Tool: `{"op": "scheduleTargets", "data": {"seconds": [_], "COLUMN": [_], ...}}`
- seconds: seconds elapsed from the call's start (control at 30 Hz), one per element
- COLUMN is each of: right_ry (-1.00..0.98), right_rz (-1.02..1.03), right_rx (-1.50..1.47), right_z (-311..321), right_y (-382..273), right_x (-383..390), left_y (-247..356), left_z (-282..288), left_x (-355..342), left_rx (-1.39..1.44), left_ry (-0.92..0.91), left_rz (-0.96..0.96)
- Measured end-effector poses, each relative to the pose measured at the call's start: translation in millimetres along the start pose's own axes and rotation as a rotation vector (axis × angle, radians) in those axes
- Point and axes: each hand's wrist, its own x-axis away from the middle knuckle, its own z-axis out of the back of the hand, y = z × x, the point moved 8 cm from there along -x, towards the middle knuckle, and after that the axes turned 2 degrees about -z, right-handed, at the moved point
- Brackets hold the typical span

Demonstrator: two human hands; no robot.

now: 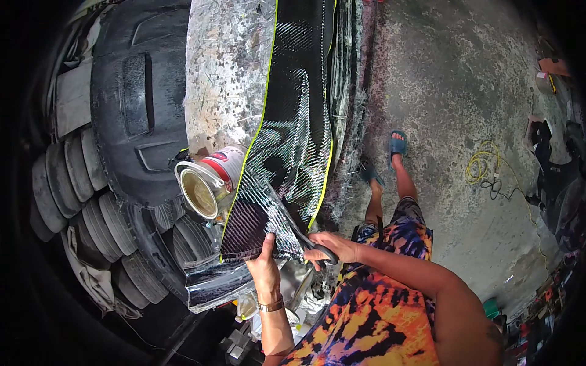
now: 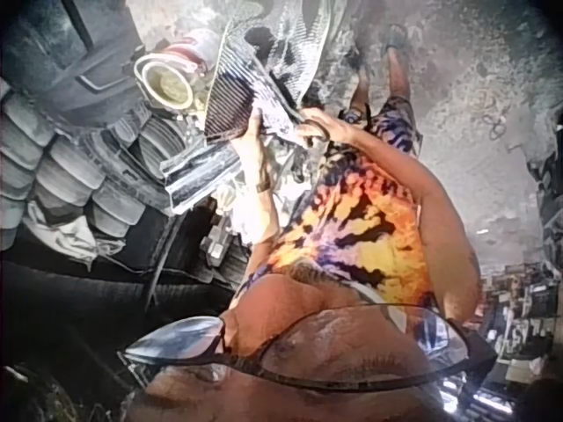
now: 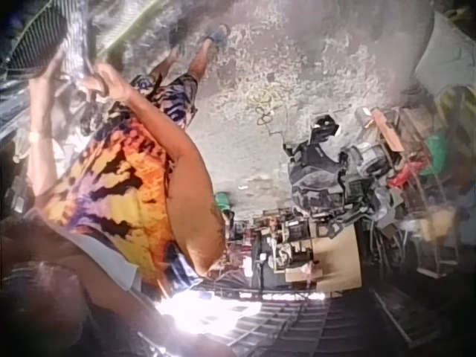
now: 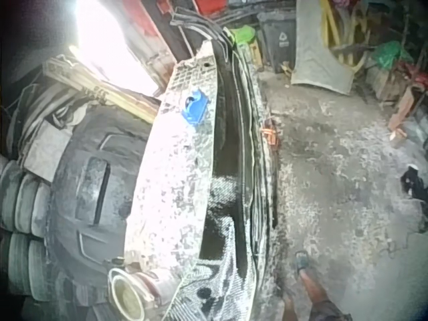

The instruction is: The person trims a piece of carbon fiber or fiberglass cloth using shears on a work surface, then uses their hands to press and smooth the material onto a black automotive bumper component.

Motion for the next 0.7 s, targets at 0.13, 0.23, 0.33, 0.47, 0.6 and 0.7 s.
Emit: {"op": "scheduleTargets", "data": {"seconds": [0.13,0.23,0.33,0.47,0.6,0.7], "right_ry": [0.006,0.029,0.058,0.052,0.045,0.084], "right_rz": [0.007,-0.015,0.024,0.029,0.029,0.020], "right_rx": [-0.069,-0.067,-0.087,-0.120,-0.130,-0.131], "right_z": [-1,-2,-3,-3,-5,-4], "right_y": [1,6,4,12,9,13], "right_x": [-3,-4,-6,-6,-7,-8], "left_y": [1,4,-2,-9,-8,-4], "left_z": [0,-2,1,3,4,2], "left_x": [0,2,0,-2,0,2], "left_rx": [-0.057,-0.077,-0.054,0.160,0.141,0.075], "left_ry": [-0.008,-0.005,0.004,0.022,0.018,0.024], "left_rz": [-0.015,-0.030,-0.021,0.019,0.041,0.033]}}
